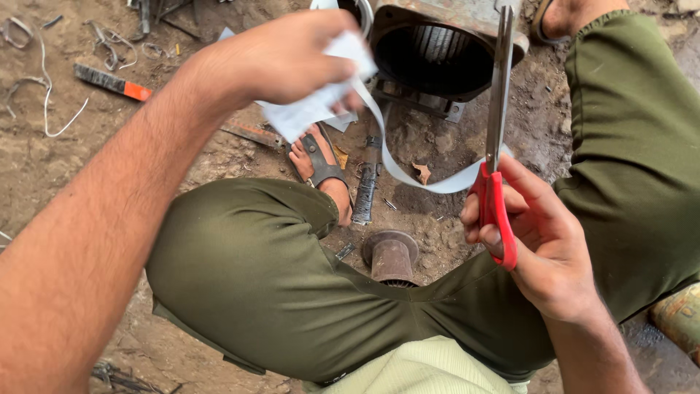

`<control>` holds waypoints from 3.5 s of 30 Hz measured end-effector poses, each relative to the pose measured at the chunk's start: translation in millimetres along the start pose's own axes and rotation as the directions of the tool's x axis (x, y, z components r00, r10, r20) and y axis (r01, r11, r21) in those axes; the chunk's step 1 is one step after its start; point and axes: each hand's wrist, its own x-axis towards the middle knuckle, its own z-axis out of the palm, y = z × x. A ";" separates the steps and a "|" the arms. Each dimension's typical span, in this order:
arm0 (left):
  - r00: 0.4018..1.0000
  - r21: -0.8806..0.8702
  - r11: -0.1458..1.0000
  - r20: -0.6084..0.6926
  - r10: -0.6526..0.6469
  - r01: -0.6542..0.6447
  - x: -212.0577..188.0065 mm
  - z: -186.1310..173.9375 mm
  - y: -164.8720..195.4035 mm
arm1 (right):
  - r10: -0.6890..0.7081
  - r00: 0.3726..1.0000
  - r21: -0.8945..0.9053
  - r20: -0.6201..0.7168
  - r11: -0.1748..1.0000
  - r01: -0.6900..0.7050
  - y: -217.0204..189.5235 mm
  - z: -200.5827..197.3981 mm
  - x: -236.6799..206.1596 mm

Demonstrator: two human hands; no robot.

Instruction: The person sits on the ground and cuts a roll of white tape into short strips using red-handled scissors, tearing off pieces by hand and setting the cut pieces on the ground beside them. They repeat the cut-and-set-aside cycle throughout the episode.

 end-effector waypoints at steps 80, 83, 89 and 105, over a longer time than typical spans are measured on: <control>0.826 0.373 0.878 -0.359 0.434 -0.299 -70.1 -83.6 126.3 | -0.112 0.985 -0.001 0.132 0.994 0.114 -102.9 -27.3 81.3; 0.901 0.418 0.888 -0.286 0.326 -0.189 -68.8 -61.4 136.4 | -0.131 0.990 -0.301 0.060 0.943 0.143 -103.8 -23.6 82.4; 0.935 0.477 0.804 0.175 0.309 -0.355 -36.5 8.8 148.3 | -0.180 0.982 -0.549 0.059 0.816 0.182 -104.0 -16.9 83.6; 0.869 0.254 0.847 -0.047 0.493 -0.467 -47.9 -14.0 156.4 | -0.579 0.722 -0.200 -0.378 0.813 0.547 -102.8 -56.8 87.6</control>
